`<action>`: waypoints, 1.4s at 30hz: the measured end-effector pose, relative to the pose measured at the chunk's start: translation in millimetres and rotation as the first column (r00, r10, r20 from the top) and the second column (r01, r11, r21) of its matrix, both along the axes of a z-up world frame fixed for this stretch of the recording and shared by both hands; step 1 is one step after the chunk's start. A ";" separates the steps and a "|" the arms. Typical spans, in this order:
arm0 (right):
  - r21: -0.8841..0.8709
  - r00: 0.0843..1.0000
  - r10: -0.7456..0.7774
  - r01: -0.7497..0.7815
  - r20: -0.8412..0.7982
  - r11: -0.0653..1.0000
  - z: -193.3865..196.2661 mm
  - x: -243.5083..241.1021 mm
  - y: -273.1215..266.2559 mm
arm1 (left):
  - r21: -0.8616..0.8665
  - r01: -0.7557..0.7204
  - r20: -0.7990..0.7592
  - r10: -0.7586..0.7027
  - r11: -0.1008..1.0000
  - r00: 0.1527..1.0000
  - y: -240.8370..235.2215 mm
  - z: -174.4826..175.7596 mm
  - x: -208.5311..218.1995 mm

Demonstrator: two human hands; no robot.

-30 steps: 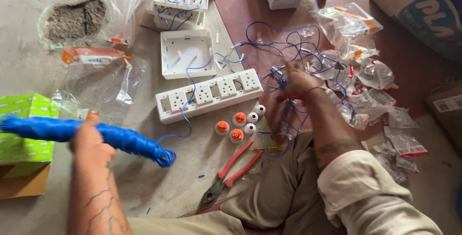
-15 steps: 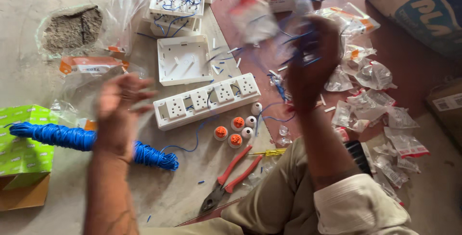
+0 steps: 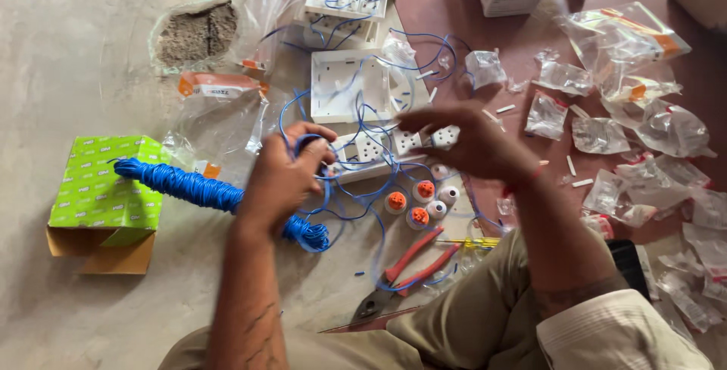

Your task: The person prepares electrical sockets and switches by threading wires through a mounting plate and then unrolling a blue electrical conduit.

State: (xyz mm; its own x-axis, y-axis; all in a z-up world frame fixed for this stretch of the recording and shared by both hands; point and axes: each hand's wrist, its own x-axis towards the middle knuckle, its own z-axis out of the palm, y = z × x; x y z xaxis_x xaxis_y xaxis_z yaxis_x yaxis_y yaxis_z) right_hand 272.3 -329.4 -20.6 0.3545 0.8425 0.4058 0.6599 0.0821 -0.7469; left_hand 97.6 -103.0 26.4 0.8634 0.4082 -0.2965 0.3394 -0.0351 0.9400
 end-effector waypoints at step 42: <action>-0.448 0.790 -0.156 -0.163 -0.593 0.879 -49.3 -46.9 36.4 | 0.678 0.436 -0.625 0.152 0.592 0.765 25.5 -86.5 -15.8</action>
